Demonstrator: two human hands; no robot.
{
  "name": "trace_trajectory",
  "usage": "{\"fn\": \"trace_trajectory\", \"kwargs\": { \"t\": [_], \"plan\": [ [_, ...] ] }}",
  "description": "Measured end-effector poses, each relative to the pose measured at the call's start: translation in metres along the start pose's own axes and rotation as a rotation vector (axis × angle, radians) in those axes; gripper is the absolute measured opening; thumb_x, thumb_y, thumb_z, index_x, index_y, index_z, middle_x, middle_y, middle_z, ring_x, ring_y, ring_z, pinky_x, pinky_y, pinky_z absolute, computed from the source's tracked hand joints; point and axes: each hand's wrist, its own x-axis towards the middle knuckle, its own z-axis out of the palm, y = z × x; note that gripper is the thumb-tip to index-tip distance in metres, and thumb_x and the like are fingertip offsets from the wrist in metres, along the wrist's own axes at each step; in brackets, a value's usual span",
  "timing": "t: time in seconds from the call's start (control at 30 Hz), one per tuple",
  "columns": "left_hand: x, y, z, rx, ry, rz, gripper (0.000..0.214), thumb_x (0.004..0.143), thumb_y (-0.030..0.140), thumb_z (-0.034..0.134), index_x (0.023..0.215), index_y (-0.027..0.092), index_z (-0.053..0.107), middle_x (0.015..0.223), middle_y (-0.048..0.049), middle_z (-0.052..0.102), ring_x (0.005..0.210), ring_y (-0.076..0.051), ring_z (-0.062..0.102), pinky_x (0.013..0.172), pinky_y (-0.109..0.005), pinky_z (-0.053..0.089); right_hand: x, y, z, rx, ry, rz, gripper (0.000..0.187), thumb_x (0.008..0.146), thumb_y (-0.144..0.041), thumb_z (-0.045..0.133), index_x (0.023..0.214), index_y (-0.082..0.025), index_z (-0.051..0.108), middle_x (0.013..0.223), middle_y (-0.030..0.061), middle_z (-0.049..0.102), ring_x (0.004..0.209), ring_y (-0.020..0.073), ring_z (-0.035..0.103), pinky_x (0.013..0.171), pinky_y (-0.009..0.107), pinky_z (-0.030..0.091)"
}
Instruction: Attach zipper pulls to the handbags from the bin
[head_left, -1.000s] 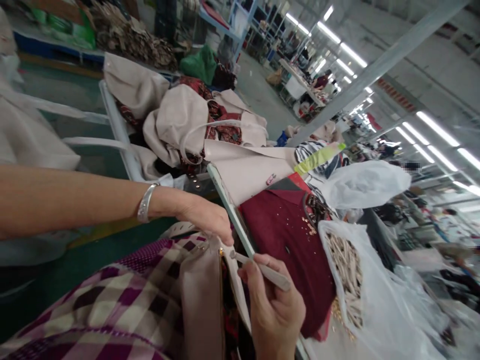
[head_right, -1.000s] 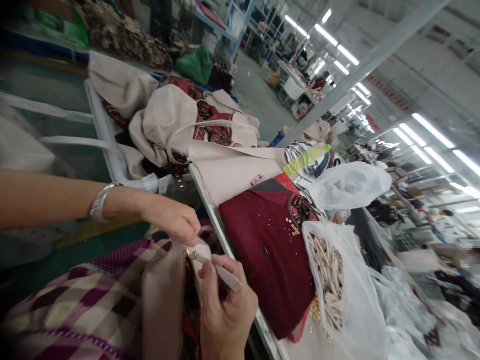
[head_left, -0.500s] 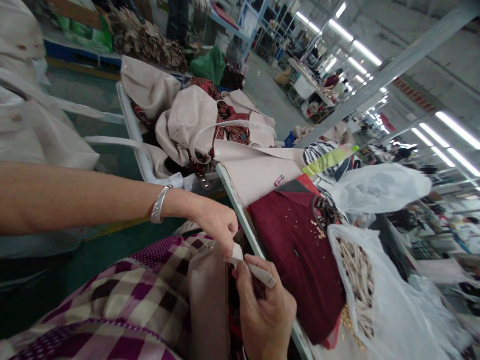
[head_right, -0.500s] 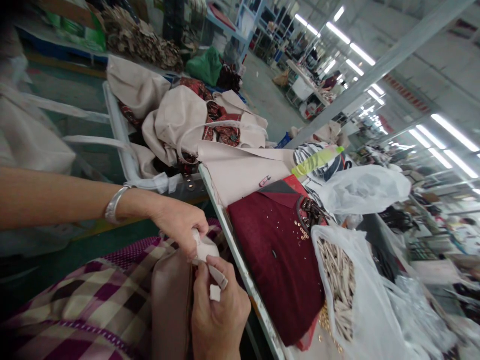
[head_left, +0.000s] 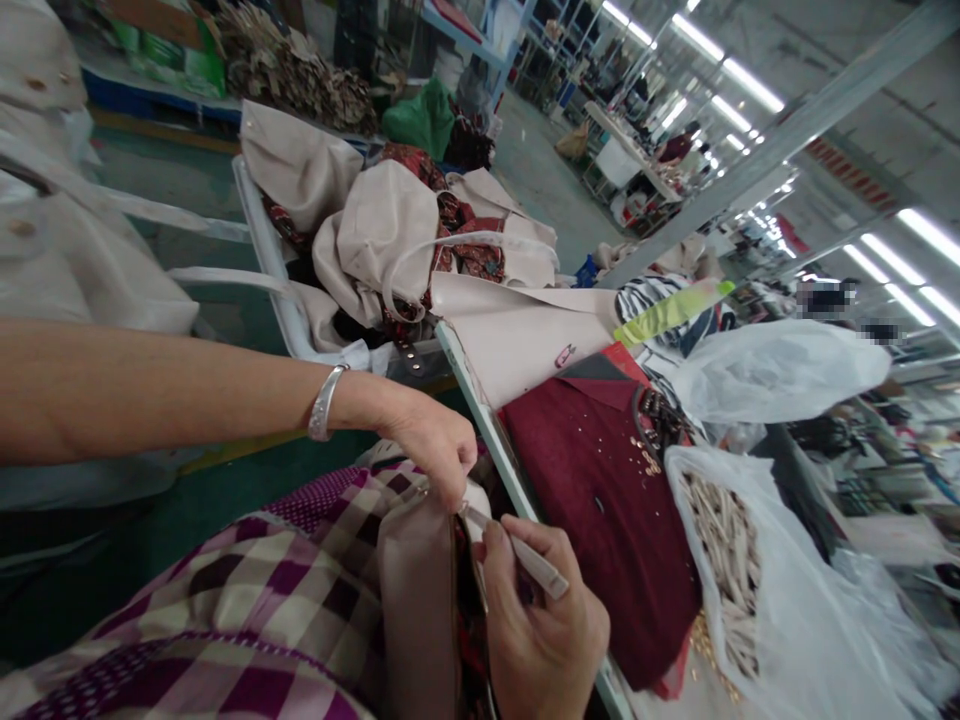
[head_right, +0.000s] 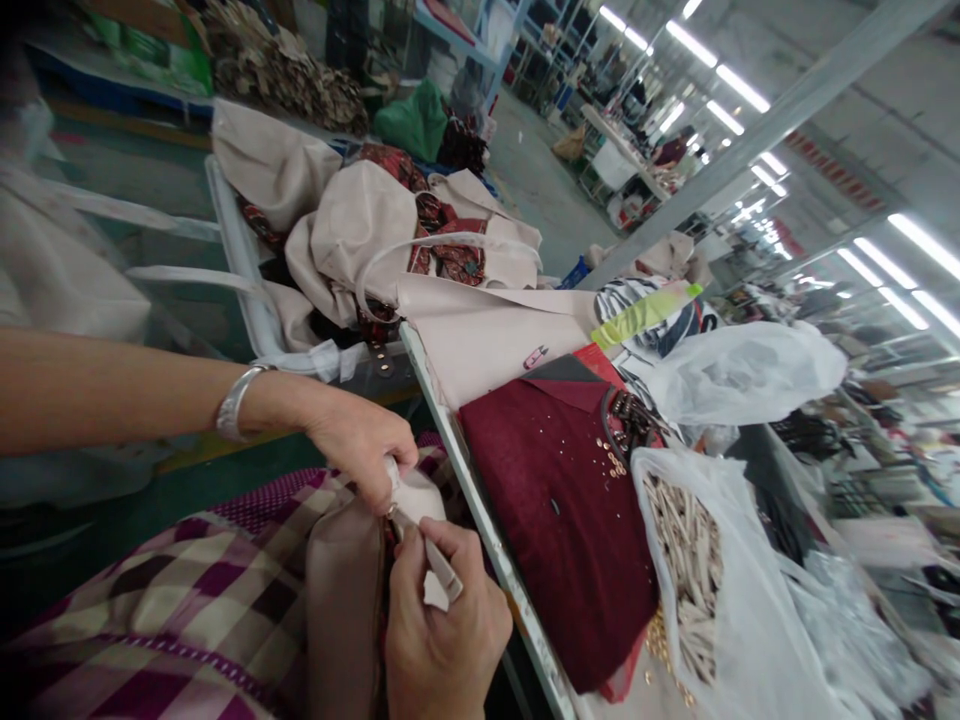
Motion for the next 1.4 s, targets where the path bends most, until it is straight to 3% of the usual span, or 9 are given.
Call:
{"fn": "trace_trajectory", "kwargs": {
  "t": [0.2,0.37,0.57,0.73,1.07,1.3,1.4],
  "plan": [
    [0.005,-0.007,0.001,-0.039,-0.006,0.003,0.019,0.063,0.032,0.068,0.069,0.017,0.058,0.056,0.0038,0.053,0.051,-0.012,0.047,0.047,-0.022,0.033,0.001,-0.001,0.001,0.194,-0.096,0.136,0.004,0.092,-0.026,0.067,0.089,-0.024,0.068,0.065,-0.0084,0.071,0.052,0.0084,0.069,0.052,0.011,0.051],
    [0.011,-0.017,0.000,-0.091,-0.037,0.075,0.019,0.061,0.034,0.062,0.069,0.017,0.059,0.059,0.0028,0.053,0.055,-0.013,0.045,0.046,-0.022,0.031,-0.003,0.000,0.004,0.218,-0.107,0.168,0.006,0.091,-0.027,0.068,0.088,-0.022,0.070,0.066,-0.0056,0.072,0.053,0.0103,0.070,0.053,0.012,0.052],
    [0.012,-0.018,-0.002,-0.123,-0.045,0.109,0.018,0.062,0.034,0.060,0.065,0.016,0.058,0.056,0.0017,0.051,0.054,-0.013,0.044,0.046,-0.021,0.032,-0.004,-0.003,0.004,0.367,-0.031,0.394,0.015,0.088,-0.033,0.072,0.085,-0.018,0.071,0.065,0.0000,0.072,0.056,0.0148,0.071,0.056,0.016,0.056],
    [0.012,-0.017,-0.002,-0.150,-0.043,0.153,0.016,0.062,0.031,0.058,0.059,0.017,0.052,0.052,0.0018,0.044,0.050,-0.012,0.039,0.044,-0.022,0.030,0.004,-0.003,0.006,0.544,-0.115,0.458,0.018,0.087,-0.033,0.073,0.082,-0.017,0.069,0.063,0.0021,0.072,0.054,0.0173,0.072,0.052,0.018,0.058],
    [0.009,-0.020,0.000,-0.132,-0.047,0.107,0.021,0.061,0.035,0.063,0.070,0.017,0.058,0.057,0.0031,0.049,0.052,-0.012,0.043,0.045,-0.021,0.030,-0.004,0.008,0.004,0.494,-0.169,0.517,0.023,0.086,-0.038,0.074,0.079,-0.016,0.069,0.063,0.0019,0.070,0.054,0.0158,0.071,0.053,0.017,0.057],
    [0.009,-0.019,0.002,-0.123,0.024,0.104,0.024,0.060,0.037,0.066,0.070,0.017,0.058,0.057,0.0027,0.050,0.051,-0.011,0.043,0.042,-0.019,0.028,-0.018,0.006,-0.001,0.515,-0.116,0.805,0.037,0.080,-0.051,0.078,0.083,-0.015,0.071,0.065,0.0025,0.072,0.058,0.0153,0.070,0.058,0.019,0.056],
    [0.010,-0.016,0.003,-0.133,0.018,0.095,0.021,0.062,0.035,0.064,0.071,0.017,0.057,0.054,0.0038,0.046,0.048,-0.010,0.041,0.040,-0.018,0.026,-0.028,0.006,-0.006,0.542,-0.097,0.898,0.041,0.077,-0.055,0.079,0.085,-0.015,0.070,0.062,0.0036,0.071,0.055,0.0165,0.069,0.051,0.019,0.053]
  ]
}}
